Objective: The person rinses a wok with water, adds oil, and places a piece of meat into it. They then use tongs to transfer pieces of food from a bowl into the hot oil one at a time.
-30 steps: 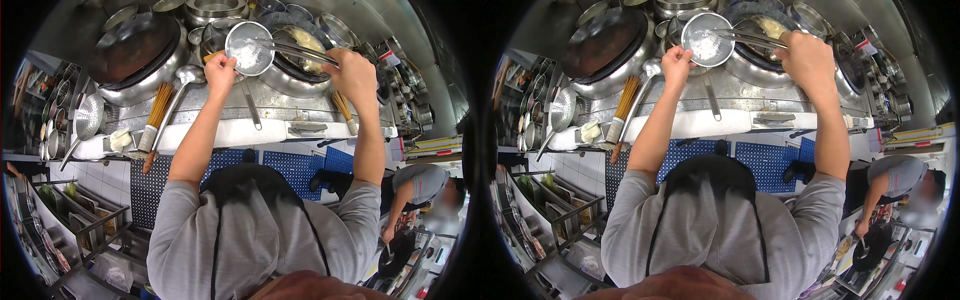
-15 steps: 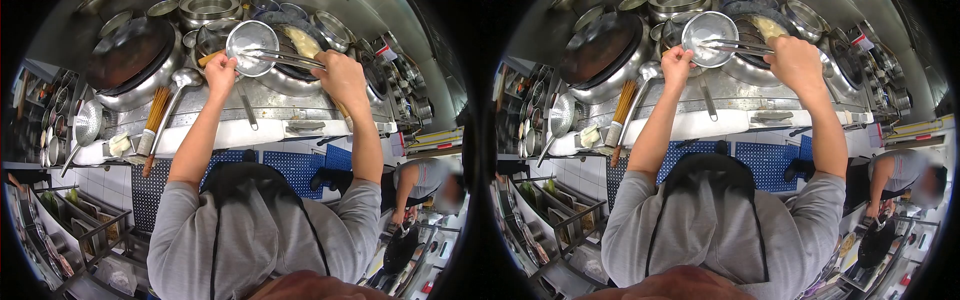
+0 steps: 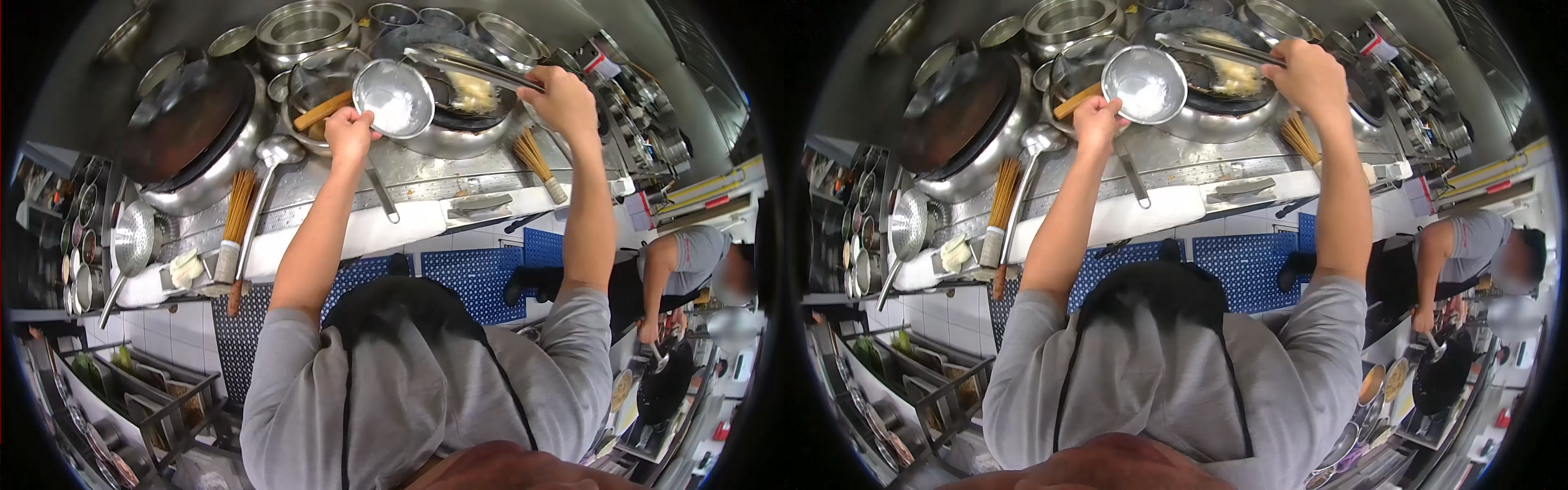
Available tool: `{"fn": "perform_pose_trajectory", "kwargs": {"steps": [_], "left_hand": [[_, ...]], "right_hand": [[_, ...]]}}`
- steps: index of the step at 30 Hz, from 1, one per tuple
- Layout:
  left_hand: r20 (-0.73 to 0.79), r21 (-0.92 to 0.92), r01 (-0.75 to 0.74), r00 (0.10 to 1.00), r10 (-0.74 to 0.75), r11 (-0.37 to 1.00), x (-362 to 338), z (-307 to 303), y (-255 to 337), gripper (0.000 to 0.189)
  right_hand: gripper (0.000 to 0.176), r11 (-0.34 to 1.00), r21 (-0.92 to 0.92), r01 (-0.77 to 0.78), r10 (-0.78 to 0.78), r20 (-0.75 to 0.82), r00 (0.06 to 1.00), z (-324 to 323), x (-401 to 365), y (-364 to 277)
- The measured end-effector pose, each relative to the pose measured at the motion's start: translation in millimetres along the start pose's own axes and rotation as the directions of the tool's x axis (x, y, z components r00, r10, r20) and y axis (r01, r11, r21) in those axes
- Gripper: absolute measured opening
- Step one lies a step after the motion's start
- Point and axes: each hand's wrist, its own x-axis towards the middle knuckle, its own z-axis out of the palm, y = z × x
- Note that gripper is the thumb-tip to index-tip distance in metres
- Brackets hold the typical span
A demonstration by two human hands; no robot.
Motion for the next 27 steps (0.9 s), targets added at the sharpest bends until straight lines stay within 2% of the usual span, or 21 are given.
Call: {"fn": "perform_pose_trajectory", "kwargs": {"steps": [1, 4, 7, 10, 14, 16, 17, 21, 25, 27], "left_hand": [[0.021, 0.002, 0.014, 1.000, -0.014, 1.000, 0.3, 2.4, -5.8, 0.027], [0.065, 0.004, 0.085, 0.994, -0.085, 0.996, -9.5, 8.7, -15.4, 0.029], [0.103, -0.062, 0.120, 0.988, -0.113, 0.991, -33.0, 13.6, -12.1, 0.028], [0.138, -0.067, 0.138, 0.982, -0.127, 0.988, -47.4, 8.6, -12.8, 0.027], [0.103, -0.082, 0.140, 0.986, -0.132, 0.987, -55.0, -1.7, -6.8, 0.027], [0.080, -0.049, 0.140, 0.987, -0.136, 0.989, -59.3, -7.6, 0.9, 0.027], [0.068, -0.054, 0.136, 0.989, -0.132, 0.989, -58.3, -8.8, 3.1, 0.027], [0.041, -0.111, 0.126, 0.992, -0.122, 0.986, -50.3, -15.8, 0.3, 0.026], [-0.009, -0.188, 0.126, 0.992, -0.130, 0.974, -42.3, -14.4, -0.4, 0.026], [-0.014, -0.222, 0.135, 0.990, -0.141, 0.966, -38.2, -12.3, -2.7, 0.026]], "right_hand": [[0.032, 1.000, -0.015, -0.020, 0.019, -0.027, 0.999, 9.3, 8.5, 7.1], [0.037, 0.988, -0.089, -0.123, 0.128, 0.048, 0.991, 43.2, 48.4, 19.0], [0.045, 0.972, -0.041, -0.232, 0.235, 0.096, 0.967, 94.3, 90.7, 21.0], [0.044, 0.959, 0.043, -0.281, 0.268, 0.196, 0.943, 156.6, 127.3, 27.3], [0.040, 0.933, 0.104, -0.346, 0.302, 0.303, 0.904, 190.9, 154.8, 17.3], [0.047, 0.938, 0.123, -0.325, 0.275, 0.311, 0.910, 210.6, 174.1, 25.6], [0.051, 0.940, 0.132, -0.316, 0.264, 0.311, 0.913, 210.2, 177.8, 24.0], [0.047, 0.958, 0.111, -0.263, 0.231, 0.242, 0.942, 189.9, 178.8, 15.2], [0.037, 0.996, 0.018, -0.093, 0.092, 0.043, 0.995, 135.5, 140.4, 2.2], [0.040, 0.998, 0.005, -0.065, 0.065, -0.047, 0.997, 105.7, 102.4, -6.3]]}}
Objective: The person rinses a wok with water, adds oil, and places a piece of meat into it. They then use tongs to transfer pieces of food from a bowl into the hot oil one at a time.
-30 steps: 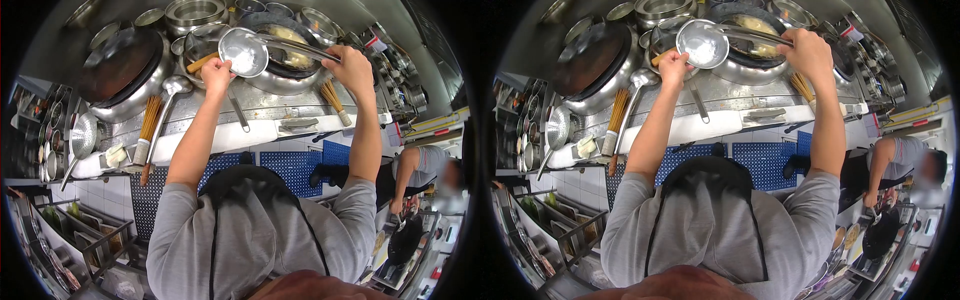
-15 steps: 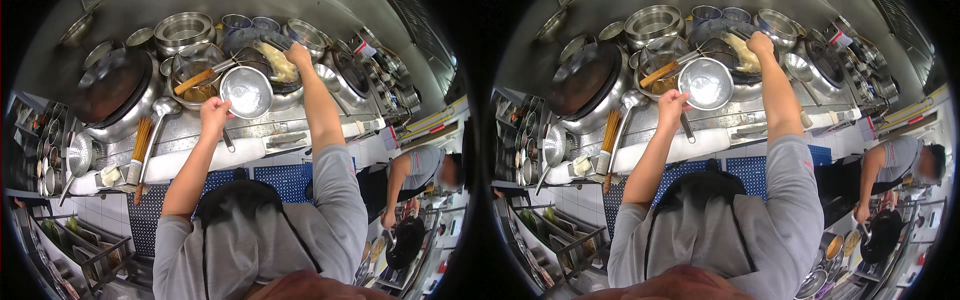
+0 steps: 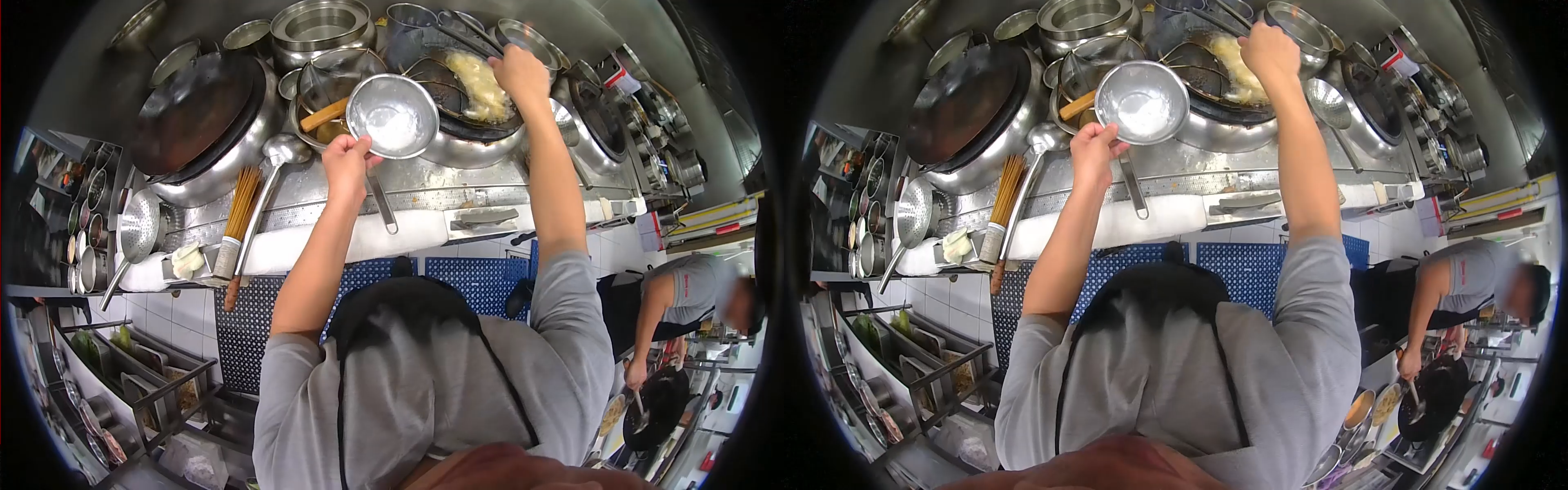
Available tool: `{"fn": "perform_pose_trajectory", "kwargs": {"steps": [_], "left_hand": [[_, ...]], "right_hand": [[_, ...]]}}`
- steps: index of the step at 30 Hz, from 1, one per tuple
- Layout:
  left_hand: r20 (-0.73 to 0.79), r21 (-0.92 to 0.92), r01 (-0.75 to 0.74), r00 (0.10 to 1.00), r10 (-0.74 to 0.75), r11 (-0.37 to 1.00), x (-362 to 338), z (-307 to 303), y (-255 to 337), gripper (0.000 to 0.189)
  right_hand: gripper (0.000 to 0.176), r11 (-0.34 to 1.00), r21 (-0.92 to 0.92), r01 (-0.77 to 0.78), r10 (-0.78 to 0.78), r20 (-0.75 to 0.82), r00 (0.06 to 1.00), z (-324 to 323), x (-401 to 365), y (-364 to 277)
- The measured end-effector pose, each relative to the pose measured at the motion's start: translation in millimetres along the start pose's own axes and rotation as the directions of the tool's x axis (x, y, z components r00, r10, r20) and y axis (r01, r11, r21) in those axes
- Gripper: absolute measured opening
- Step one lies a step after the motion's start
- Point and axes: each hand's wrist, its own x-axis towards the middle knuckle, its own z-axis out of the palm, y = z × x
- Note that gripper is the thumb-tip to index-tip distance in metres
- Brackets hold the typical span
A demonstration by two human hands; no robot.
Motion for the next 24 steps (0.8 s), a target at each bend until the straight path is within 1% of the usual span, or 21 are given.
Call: {"fn": "perform_pose_trajectory", "kwargs": {"steps": [2, 4, 6, 9, 12, 13, 14, 16, 17, 18, 20, 22, 23, 24], "left_hand": [[-0.003, -0.030, 0.011, 1.000, -0.011, 0.999, 5.5, -0.3, -2.3, 0.027], [0.010, -0.051, 0.015, 1.000, -0.014, 0.999, 9.3, 0.4, -5.7, 0.028], [0.041, -0.058, 0.018, 0.999, -0.016, 0.998, 13.3, 1.8, -7.8, 0.028], [0.060, -0.071, 0.006, 0.998, -0.002, 0.997, 16.6, 3.0, -15.3, 0.027], [0.100, -0.095, 0.016, 0.995, -0.007, 0.995, 14.7, 0.4, -24.4, 0.026], [0.111, -0.094, 0.020, 0.994, -0.009, 0.995, 13.6, 1.5, -26.5, 0.025], [0.129, -0.097, 0.026, 0.992, -0.013, 0.995, 12.8, 5.8, -29.8, 0.024], [0.172, -0.099, 0.047, 0.985, -0.030, 0.994, 10.7, 8.1, -33.6, 0.023], [0.187, -0.092, 0.047, 0.982, -0.029, 0.995, 6.5, 9.9, -32.8, 0.021], [0.195, -0.094, 0.059, 0.980, -0.040, 0.994, 4.0, 11.5, -34.3, 0.020], [0.199, -0.093, 0.075, 0.979, -0.055, 0.993, 0.9, 13.3, -36.7, 0.019], [0.206, -0.076, 0.084, 0.976, -0.067, 0.994, -0.6, 15.4, -38.0, 0.018], [0.206, -0.064, 0.087, 0.976, -0.073, 0.994, -1.8, 18.0, -37.6, 0.018], [0.203, -0.052, 0.091, 0.976, -0.078, 0.995, -3.2, 19.9, -36.8, 0.018]], "right_hand": [[0.037, 0.997, 0.032, 0.069, -0.066, -0.090, 0.994, -24.6, -44.4, 0.2], [0.033, 0.986, 0.146, 0.074, -0.052, -0.152, 0.987, -43.9, -94.1, 0.9], [0.030, 0.971, 0.236, 0.043, -0.016, -0.116, 0.993, -64.2, -141.6, 0.2], [0.031, 0.962, 0.257, -0.089, 0.104, -0.046, 0.994, -71.9, -193.1, 12.2], [0.032, 0.921, 0.286, -0.265, 0.294, -0.062, 0.954, -58.4, -233.3, 37.6], [0.033, 0.900, 0.342, -0.270, 0.317, -0.088, 0.944, -46.7, -245.8, 52.9], [0.034, 0.841, 0.375, -0.390, 0.411, 0.026, 0.911, -45.5, -256.0, 61.7], [0.034, 0.836, 0.313, -0.451, 0.477, -0.009, 0.879, -24.6, -277.4, 83.8], [0.034, 0.828, 0.289, -0.481, 0.499, 0.013, 0.867, -16.0, -284.1, 92.2], [0.034, 0.847, 0.230, -0.479, 0.490, 0.008, 0.872, -1.2, -289.5, 101.6], [0.034, 0.801, 0.140, -0.582, 0.567, 0.134, 0.813, 27.1, -291.1, 117.9], [0.035, 0.760, 0.062, -0.647, 0.616, 0.249, 0.747, 72.9, -290.4, 141.2], [0.036, 0.734, 0.010, -0.680, 0.648, 0.290, 0.704, 92.4, -288.4, 147.5], [0.038, 0.727, 0.002, -0.687, 0.658, 0.287, 0.696, 115.1, -288.3, 154.0]]}}
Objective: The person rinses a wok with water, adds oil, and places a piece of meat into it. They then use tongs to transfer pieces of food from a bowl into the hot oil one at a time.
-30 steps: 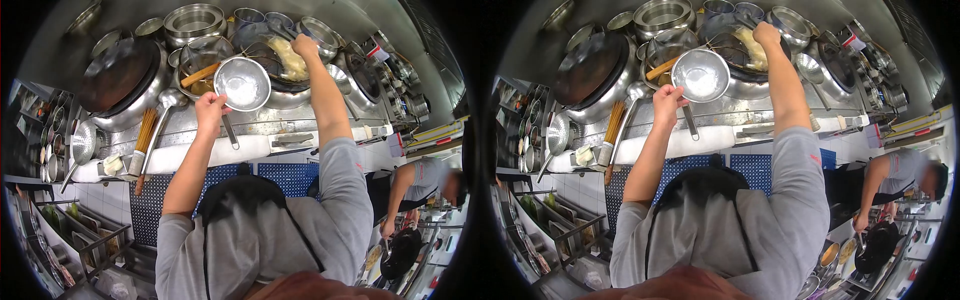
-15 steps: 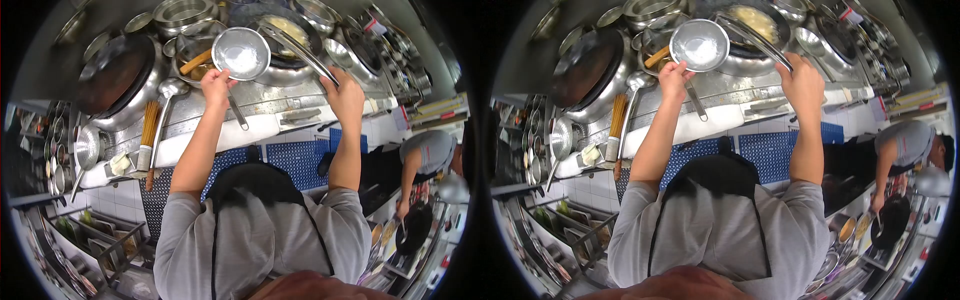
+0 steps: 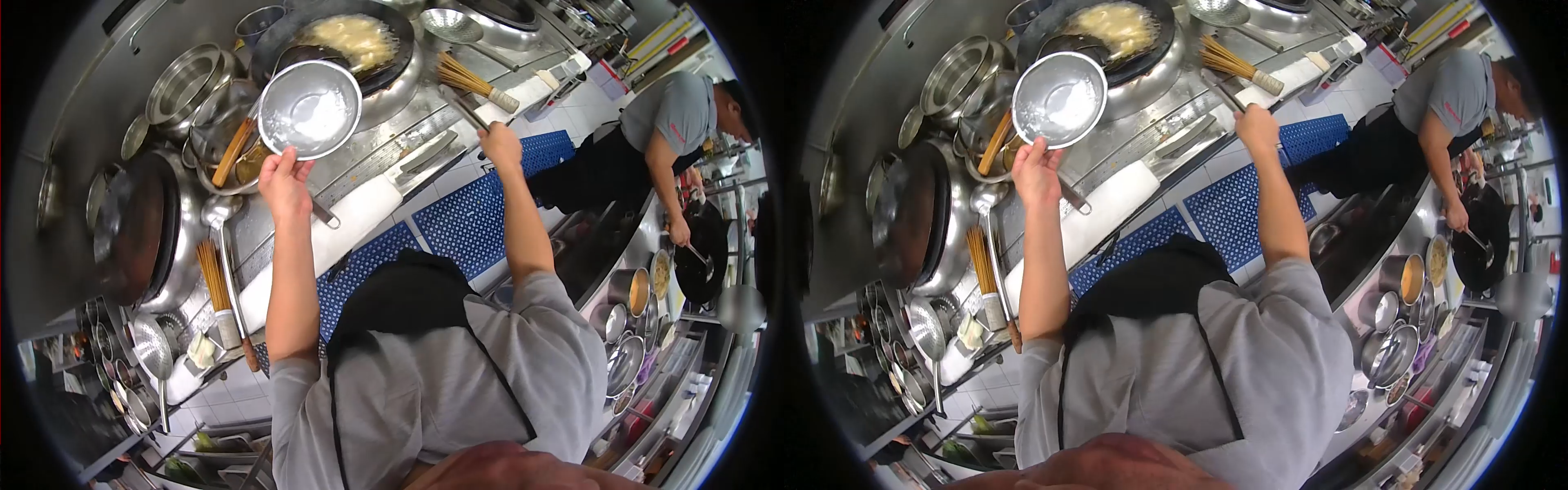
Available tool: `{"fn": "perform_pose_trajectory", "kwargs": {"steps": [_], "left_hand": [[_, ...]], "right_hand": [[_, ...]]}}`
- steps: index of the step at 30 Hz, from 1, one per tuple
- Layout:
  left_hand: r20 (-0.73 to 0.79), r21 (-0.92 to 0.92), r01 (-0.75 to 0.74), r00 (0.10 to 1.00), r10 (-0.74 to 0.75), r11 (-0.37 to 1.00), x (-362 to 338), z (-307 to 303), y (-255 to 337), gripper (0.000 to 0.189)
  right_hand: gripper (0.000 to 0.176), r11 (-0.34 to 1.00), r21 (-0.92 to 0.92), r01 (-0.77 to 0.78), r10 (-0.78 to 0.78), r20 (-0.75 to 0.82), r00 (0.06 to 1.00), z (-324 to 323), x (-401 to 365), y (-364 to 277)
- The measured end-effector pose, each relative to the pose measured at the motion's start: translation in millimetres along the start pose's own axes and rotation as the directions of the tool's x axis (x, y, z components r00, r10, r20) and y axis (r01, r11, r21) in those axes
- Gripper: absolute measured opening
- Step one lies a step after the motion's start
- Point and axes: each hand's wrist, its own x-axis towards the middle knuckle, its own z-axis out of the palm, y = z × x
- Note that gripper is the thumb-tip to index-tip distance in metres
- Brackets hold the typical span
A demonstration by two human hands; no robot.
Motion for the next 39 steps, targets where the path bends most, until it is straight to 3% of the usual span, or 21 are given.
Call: {"fn": "perform_pose_trajectory", "kwargs": {"steps": [4, 9, 12, 13, 14, 16, 18, 20, 22, 24, 26, 28, 32, 34, 36, 39], "left_hand": [[0.010, 0.039, 0.031, 0.999, -0.031, 0.999, -6.2, 13.4, 2.4, 0.017], [0.024, 0.042, 0.098, 0.995, -0.099, 0.994, -14.7, 27.7, 0.1, 0.015], [0.067, 0.043, 0.144, 0.987, -0.147, 0.989, -18.5, 37.9, -4.5, 0.015], [0.080, 0.047, 0.168, 0.982, -0.171, 0.985, -21.1, 40.1, -5.1, 0.014], [0.101, 0.049, 0.194, 0.975, -0.198, 0.980, -23.3, 43.5, -6.3, 0.014], [0.145, 0.083, 0.241, 0.957, -0.251, 0.967, -24.5, 51.9, -12.4, 0.013], [0.225, 0.163, 0.306, 0.914, -0.337, 0.938, -30.6, 52.7, -18.1, 0.011], [0.364, 0.230, 0.347, 0.836, -0.411, 0.909, -43.8, 58.9, -24.4, 0.012], [0.489, 0.315, 0.397, 0.710, -0.506, 0.862, -53.1, 53.0, -37.8, 0.007], [0.579, 0.385, 0.430, 0.577, -0.576, 0.817, -73.6, 50.7, -53.2, 0.012], [0.606, 0.479, 0.437, 0.463, -0.647, 0.762, -96.1, 39.6, -60.1, 0.016], [0.598, 0.580, 0.432, 0.350, -0.721, 0.690, -127.2, 28.2, -70.2, 0.017], [0.594, 0.713, 0.384, 0.114, -0.796, 0.587, -168.3, -4.0, -98.2, 0.015], [0.610, 0.752, 0.312, 0.006, -0.792, 0.581, -191.7, -10.2, -103.1, 0.014], [0.608, 0.775, 0.286, -0.092, -0.789, 0.564, -224.2, -2.2, -96.5, 0.013], [0.577, 0.813, 0.259, -0.242, -0.780, 0.521, -263.0, 13.9, -85.2, 0.016]], "right_hand": [[0.046, 0.996, 0.079, 0.048, -0.055, 0.090, 0.994, 72.6, 45.3, 23.8], [0.062, 0.984, 0.146, 0.098, -0.118, 0.134, 0.984, 102.0, 65.2, 42.6], [0.066, 0.975, 0.195, 0.104, -0.123, 0.086, 0.989, 93.8, 49.5, 49.9], [0.067, 0.960, 0.219, 0.176, -0.158, -0.098, 0.983, 90.9, 35.8, 51.7], [0.060, 0.937, 0.248, 0.246, -0.177, -0.271, 0.946, 76.1, 18.3, 47.5], [0.045, 0.870, 0.413, 0.271, -0.107, -0.377, 0.920, 54.3, -17.8, 42.2], [0.034, 0.710, 0.678, 0.189, -0.021, -0.249, 0.968, 22.0, -68.7, 32.7], [0.031, 0.532, 0.845, 0.046, 0.055, -0.089, 0.995, 2.4, -123.6, 30.4], [0.035, 0.328, 0.920, -0.214, 0.110, 0.188, 0.976, -0.7, -178.6, 36.7], [0.038, -0.024, 0.979, -0.200, 0.177, 0.201, 0.963, -13.0, -241.4, 28.6], [0.039, -0.185, 0.961, -0.204, 0.261, 0.248, 0.933, -22.4, -299.9, 18.9], [0.041, -0.271, 0.946, -0.178, 0.341, 0.267, 0.901, -28.2, -356.6, 9.6], [0.025, -0.093, 0.957, -0.275, 0.554, 0.280, 0.784, -20.4, -445.3, 3.8], [0.018, -0.215, 0.948, -0.234, 0.656, 0.318, 0.685, -27.9, -479.4, 1.8], [0.018, -0.270, 0.949, -0.162, 0.706, 0.310, 0.637, -30.2, -508.0, 9.1], [0.014, -0.305, 0.951, -0.050, 0.827, 0.291, 0.480, -49.4, -538.2, 24.4]]}}
